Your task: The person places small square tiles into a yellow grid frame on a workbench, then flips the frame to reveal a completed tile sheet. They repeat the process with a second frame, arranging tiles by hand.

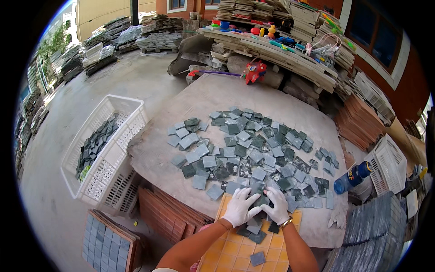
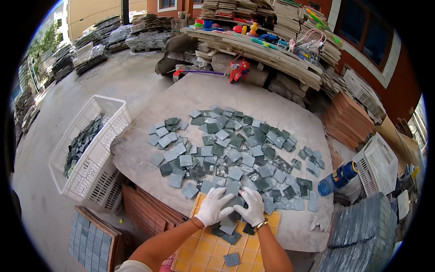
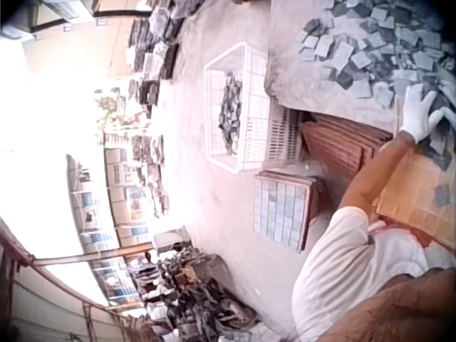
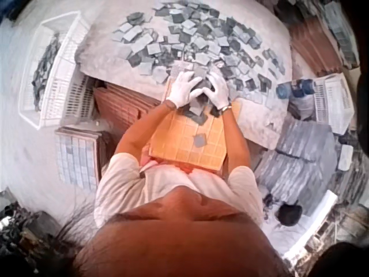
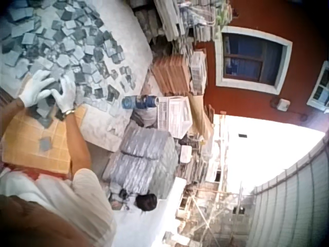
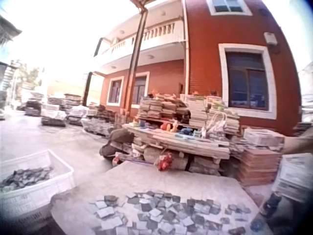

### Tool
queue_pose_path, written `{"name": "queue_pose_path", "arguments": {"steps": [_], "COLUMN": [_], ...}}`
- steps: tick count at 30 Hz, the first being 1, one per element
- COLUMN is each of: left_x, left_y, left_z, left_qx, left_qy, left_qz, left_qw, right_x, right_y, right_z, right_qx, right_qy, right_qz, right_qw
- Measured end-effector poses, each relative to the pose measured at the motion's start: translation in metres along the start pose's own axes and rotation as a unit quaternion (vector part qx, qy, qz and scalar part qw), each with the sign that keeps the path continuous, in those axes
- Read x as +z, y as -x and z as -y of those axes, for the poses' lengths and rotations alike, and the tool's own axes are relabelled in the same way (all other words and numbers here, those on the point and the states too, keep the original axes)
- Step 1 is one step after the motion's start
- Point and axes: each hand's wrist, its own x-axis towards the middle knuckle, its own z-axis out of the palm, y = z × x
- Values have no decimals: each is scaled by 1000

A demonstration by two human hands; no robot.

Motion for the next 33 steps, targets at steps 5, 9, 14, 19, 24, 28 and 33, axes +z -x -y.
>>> {"name": "queue_pose_path", "arguments": {"steps": [5, 9, 14, 19, 24, 28, 33], "left_x": [-69, -101, -85, -40, -15, -34, -65], "left_y": [-1, -47, -49, -70, -88, -80, -63], "left_z": [12, 105, 196, 155, 131, 115, 134], "left_qx": [117, -11, -261, -167, -165, -117, -182], "left_qy": [50, -185, -299, -93, -24, 95, -93], "left_qz": [96, -39, 5, -142, -132, -27, -83], "left_qw": [987, 982, 918, 971, 977, 988, 975], "right_x": [-26, -35, -44, -15, -10, -24, -22], "right_y": [60, 70, 3, -60, -65, -52, -63], "right_z": [35, 30, -74, -103, -67, -47, -58], "right_qx": [-24, -44, 94, 223, 159, 47, 78], "right_qy": [-204, -101, 121, 237, 143, 33, 81], "right_qz": [34, -19, -184, -39, -18, -76, -189], "right_qw": [978, 994, 971, 945, 977, 995, 976]}}
